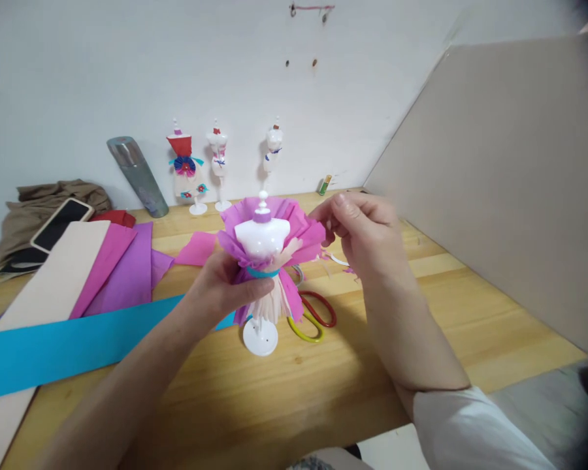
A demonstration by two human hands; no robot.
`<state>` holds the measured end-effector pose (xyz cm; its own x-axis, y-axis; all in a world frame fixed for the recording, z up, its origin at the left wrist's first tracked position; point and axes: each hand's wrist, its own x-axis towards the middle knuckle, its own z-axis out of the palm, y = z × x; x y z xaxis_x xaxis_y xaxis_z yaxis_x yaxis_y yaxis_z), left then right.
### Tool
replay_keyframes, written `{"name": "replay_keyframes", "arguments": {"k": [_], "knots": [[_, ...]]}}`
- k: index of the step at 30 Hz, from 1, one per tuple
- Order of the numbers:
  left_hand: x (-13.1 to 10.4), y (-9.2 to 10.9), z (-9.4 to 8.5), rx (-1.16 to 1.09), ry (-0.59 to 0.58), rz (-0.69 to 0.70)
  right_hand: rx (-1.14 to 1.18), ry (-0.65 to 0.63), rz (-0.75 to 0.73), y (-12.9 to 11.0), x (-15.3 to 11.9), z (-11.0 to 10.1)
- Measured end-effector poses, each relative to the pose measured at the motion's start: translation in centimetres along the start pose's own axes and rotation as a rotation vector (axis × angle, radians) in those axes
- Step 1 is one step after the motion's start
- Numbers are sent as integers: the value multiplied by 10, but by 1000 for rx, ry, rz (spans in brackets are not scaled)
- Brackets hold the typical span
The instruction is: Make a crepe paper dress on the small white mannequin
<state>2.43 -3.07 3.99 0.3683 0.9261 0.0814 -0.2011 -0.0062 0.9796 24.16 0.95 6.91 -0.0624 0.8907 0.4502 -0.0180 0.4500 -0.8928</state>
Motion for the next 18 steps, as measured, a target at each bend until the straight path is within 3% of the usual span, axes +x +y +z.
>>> {"name": "replay_keyframes", "arguments": {"k": [2,5,9,18], "knots": [[0,2,-2,-37,46,-3,-21,-88,59,2,2,-1],[2,2,-5,-78,71,-80,-72,-345,156,7,5,-2],[9,-2,-11,-129,66,-153,-98,-628,170,20,8,3],[22,-21,-22,-107,41,-156,-108,-557,275,53,8,23]]}}
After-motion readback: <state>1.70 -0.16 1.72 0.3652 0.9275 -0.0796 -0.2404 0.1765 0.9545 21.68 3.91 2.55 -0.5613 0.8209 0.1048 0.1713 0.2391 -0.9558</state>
